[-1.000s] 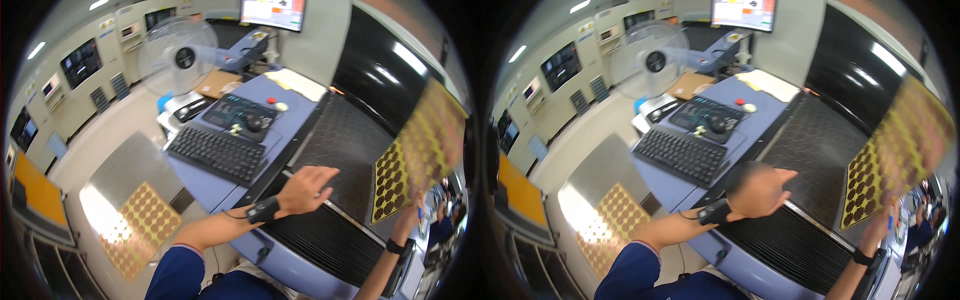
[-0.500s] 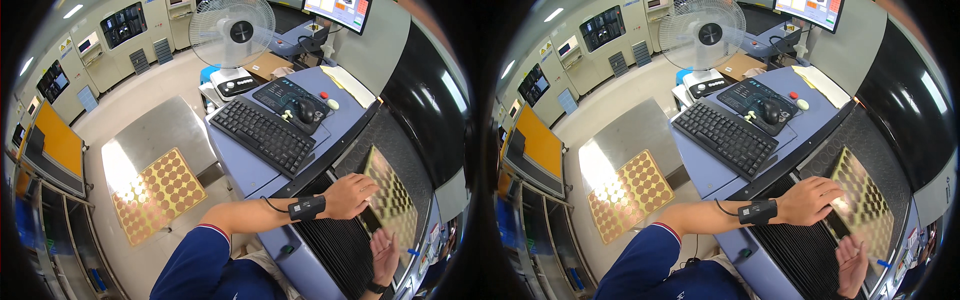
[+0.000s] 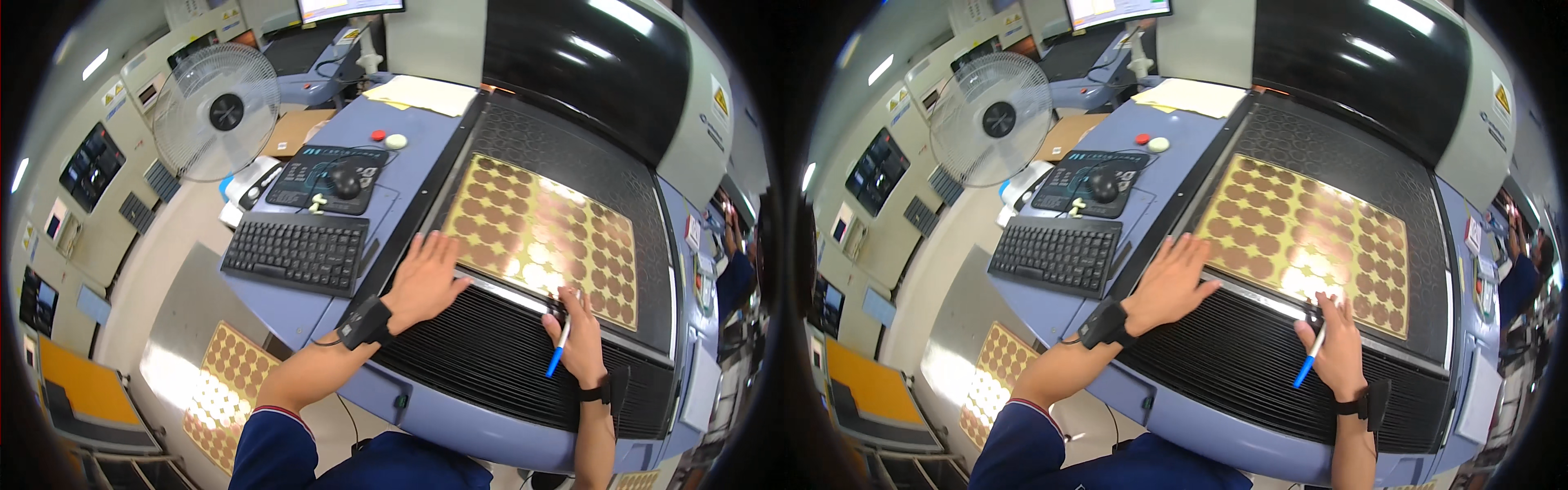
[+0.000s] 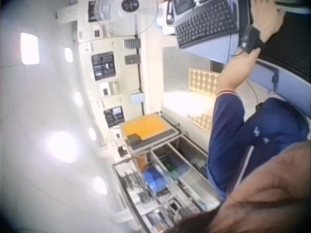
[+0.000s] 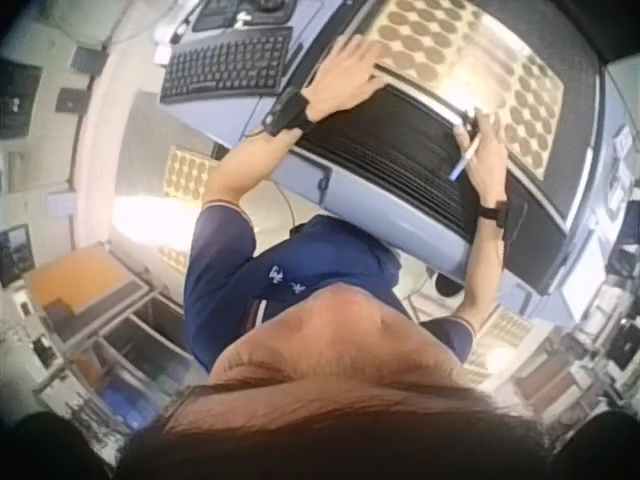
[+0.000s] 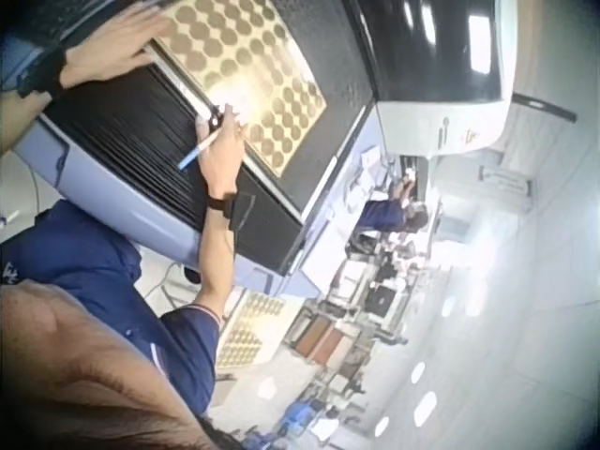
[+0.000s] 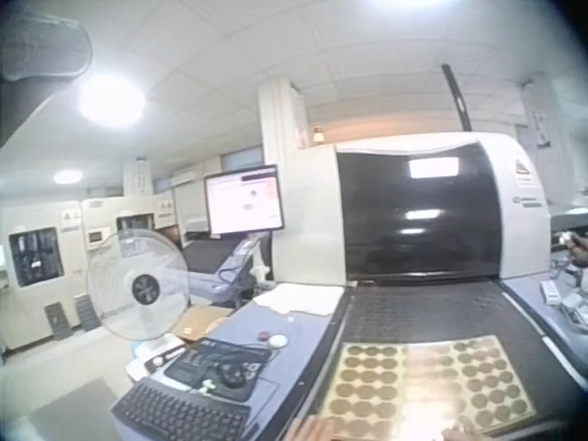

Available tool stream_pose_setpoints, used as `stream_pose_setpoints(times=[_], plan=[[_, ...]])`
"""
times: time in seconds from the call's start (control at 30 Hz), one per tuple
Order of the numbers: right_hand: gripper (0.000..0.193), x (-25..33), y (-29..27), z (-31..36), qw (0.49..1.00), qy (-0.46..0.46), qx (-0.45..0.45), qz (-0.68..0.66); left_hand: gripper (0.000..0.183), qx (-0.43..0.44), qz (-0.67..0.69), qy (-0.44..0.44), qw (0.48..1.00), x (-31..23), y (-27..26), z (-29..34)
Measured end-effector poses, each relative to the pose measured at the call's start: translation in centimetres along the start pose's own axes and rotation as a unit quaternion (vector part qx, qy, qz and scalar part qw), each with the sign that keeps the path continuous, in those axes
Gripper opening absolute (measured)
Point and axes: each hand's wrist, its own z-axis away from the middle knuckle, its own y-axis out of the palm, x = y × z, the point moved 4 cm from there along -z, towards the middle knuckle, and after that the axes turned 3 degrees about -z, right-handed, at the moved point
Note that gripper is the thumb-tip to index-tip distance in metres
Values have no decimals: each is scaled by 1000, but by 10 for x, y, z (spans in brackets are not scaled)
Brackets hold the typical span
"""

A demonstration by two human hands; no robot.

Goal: Mark specific patterns on copper sheets using a pen for quality control on a fabrication machine.

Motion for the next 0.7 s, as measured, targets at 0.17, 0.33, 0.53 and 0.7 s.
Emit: stream_pose_setpoints(times=[0.17, 0.33, 0.53, 0.7], plan=[[63, 19, 1, 7, 997, -68, 31, -2, 70, 31, -68, 6, 997, -12, -14, 16], [66, 21, 2, 7, 994, -101, 21, 31, 71, 64, -100, 2, 993, -22, -20, 20], [69, 22, 1, 6, 992, -120, 21, 17, 67, 75, -41, -31, 996, -16, -28, 14], [69, 13, 0, 7, 996, -44, 71, -12, 67, 92, -4, -25, 995, -16, -50, 18]])
